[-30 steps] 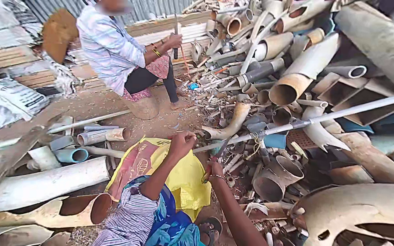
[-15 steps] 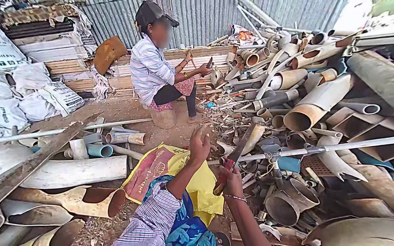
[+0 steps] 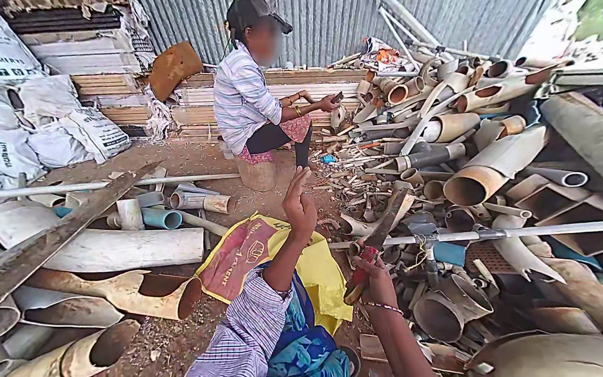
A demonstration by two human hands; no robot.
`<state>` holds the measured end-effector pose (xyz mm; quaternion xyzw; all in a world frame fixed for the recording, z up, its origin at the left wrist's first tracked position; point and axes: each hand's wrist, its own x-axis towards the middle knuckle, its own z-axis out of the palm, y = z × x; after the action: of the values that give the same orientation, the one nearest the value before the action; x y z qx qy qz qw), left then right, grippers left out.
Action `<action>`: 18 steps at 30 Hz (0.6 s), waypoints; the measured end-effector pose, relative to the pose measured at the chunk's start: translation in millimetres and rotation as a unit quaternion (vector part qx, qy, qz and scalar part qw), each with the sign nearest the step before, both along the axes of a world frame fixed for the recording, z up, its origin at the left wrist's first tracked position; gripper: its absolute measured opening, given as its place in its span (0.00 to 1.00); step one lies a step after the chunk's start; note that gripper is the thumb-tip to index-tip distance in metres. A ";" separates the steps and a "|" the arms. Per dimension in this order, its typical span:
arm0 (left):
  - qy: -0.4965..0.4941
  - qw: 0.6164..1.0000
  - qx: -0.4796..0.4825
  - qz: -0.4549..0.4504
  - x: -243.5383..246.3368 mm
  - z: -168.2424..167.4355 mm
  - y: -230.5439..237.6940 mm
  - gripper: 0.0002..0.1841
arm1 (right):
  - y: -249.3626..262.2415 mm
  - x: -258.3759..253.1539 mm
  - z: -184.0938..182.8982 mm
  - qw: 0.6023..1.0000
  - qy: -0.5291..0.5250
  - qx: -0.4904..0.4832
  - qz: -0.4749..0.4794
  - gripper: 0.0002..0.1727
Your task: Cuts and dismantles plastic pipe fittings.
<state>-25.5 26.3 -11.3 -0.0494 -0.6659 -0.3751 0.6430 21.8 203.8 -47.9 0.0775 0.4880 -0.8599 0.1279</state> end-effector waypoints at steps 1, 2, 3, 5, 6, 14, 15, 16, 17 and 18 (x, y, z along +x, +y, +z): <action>0.003 1.000 0.001 0.000 1.8 1.2 -1.9 0.22 | -0.3 2.0 0.5 1.000 -0.002 -0.001 0.004 0.15; 0.003 1.000 0.002 0.002 3.8 2.5 -3.2 0.22 | -0.5 4.2 1.2 1.000 -0.001 0.001 0.008 0.14; 0.000 1.000 0.004 0.004 5.8 3.6 -3.9 0.22 | -0.9 6.0 1.9 1.000 0.000 0.003 0.010 0.14; 0.000 1.000 0.012 0.009 7.6 5.1 -4.6 0.22 | -1.6 8.0 2.4 1.000 -0.003 -0.001 0.011 0.15; 0.002 1.000 0.017 0.013 7.2 5.4 -4.6 0.22 | -1.1 8.8 2.5 1.000 -0.006 -0.003 0.014 0.17; -0.147 0.988 0.039 -0.035 1.8 4.9 3.0 0.21 | 14.5 1.1 11.8 0.980 -0.072 -0.156 0.100 0.17; -0.228 0.971 0.044 -0.063 3.2 5.8 6.8 0.20 | 17.3 -1.3 11.3 0.974 -0.071 -0.185 0.110 0.17; -0.317 0.942 0.042 -0.100 4.7 7.8 10.7 0.21 | 20.0 -3.3 10.9 0.970 -0.067 -0.205 0.115 0.17; -0.392 0.907 0.034 -0.148 4.4 9.2 14.4 0.22 | 22.4 -5.6 11.3 0.966 -0.066 -0.221 0.116 0.16; -0.446 0.871 0.013 -0.205 3.4 9.4 17.3 0.24 | 25.1 -8.3 11.8 0.961 -0.066 -0.241 0.116 0.16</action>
<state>-22.1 43.6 -1.8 -0.0039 -0.8520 -0.4890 0.1872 13.5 228.9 -36.1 0.0440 0.2621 -0.9243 0.2739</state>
